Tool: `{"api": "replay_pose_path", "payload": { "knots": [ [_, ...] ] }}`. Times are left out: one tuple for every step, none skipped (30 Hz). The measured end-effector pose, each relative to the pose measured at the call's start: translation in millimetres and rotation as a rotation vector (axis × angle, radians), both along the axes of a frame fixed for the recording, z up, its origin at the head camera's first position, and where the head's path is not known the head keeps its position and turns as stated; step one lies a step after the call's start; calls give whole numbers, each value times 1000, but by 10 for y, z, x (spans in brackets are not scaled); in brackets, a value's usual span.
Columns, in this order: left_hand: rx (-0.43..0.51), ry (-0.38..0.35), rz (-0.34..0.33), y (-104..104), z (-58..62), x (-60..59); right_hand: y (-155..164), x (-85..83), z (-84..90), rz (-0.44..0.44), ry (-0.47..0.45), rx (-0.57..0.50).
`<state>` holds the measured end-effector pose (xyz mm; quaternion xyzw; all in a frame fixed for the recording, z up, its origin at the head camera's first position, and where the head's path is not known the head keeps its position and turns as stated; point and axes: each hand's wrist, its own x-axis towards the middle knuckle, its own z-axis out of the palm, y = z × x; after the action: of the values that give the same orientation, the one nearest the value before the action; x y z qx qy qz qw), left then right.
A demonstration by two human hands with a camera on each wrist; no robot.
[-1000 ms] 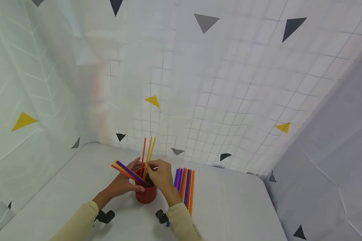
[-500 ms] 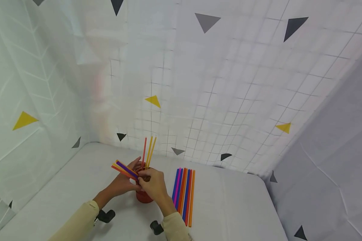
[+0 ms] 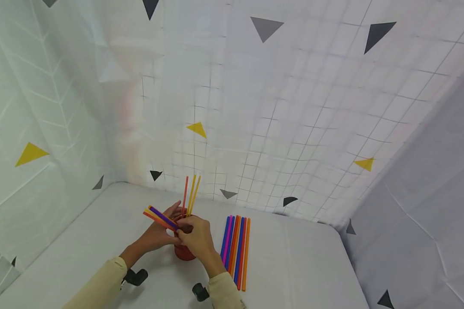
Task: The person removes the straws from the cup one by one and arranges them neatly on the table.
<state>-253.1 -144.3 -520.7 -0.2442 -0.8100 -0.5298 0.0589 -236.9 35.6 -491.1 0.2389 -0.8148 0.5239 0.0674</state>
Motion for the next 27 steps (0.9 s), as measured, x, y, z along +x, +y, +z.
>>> {"api": "replay_pose_path", "payload": {
  "knots": [
    [0,-9,2,1,1,3,-2,-2,1,3,20,5],
    [0,-15,5,2,0,4,-3,-4,2,6,33,8],
    [-2,-20,8,3,-5,3,-4,-6,2,9,46,13],
    [-2,-24,11,4,-11,2,-3,-7,1,12,60,18],
    [-2,-30,11,4,-15,1,-1,-8,0,12,74,25],
    [-1,-33,10,4,-18,-1,1,-9,-2,12,88,31],
    [2,-37,8,6,-15,0,4,-11,-3,12,97,34],
    [4,-37,7,6,-12,0,7,-13,-6,14,101,35],
    [6,-39,7,7,-8,1,10,-17,-11,15,110,38],
    [8,-41,7,8,-2,2,12,-22,-17,17,120,39],
    [10,-43,6,9,6,3,13,-26,-23,18,127,39],
    [11,-45,7,10,10,5,14,-31,-29,20,134,38],
    [12,-46,8,9,15,5,13,-34,-32,23,141,37],
    [11,-47,11,10,16,5,12,-36,-34,26,146,37],
    [11,-49,11,10,19,5,12,-39,-36,27,151,38],
    [10,-52,10,10,23,5,11,-38,-36,28,152,39],
    [11,-56,9,11,25,5,10,-38,-35,29,152,37],
    [13,-61,8,11,27,4,9,-37,-32,30,152,36],
    [17,-64,5,12,29,3,7,-35,-27,32,153,36],
    [21,-70,4,12,29,2,6,-33,-20,32,156,34],
    [24,-76,2,12,30,2,4,-32,-13,33,160,32],
    [29,-81,1,12,30,2,4,-29,-5,33,165,29],
    [37,-87,-1,11,27,2,3,-26,5,35,171,23],
    [42,-90,-2,11,24,4,2,-20,17,37,177,16],
    [45,-95,0,12,24,6,2,-21,23,38,184,11],
    [46,-101,1,12,25,9,4,-17,35,36,187,7],
    [48,-105,2,13,25,11,5,-12,45,32,185,5]
  ]
}}
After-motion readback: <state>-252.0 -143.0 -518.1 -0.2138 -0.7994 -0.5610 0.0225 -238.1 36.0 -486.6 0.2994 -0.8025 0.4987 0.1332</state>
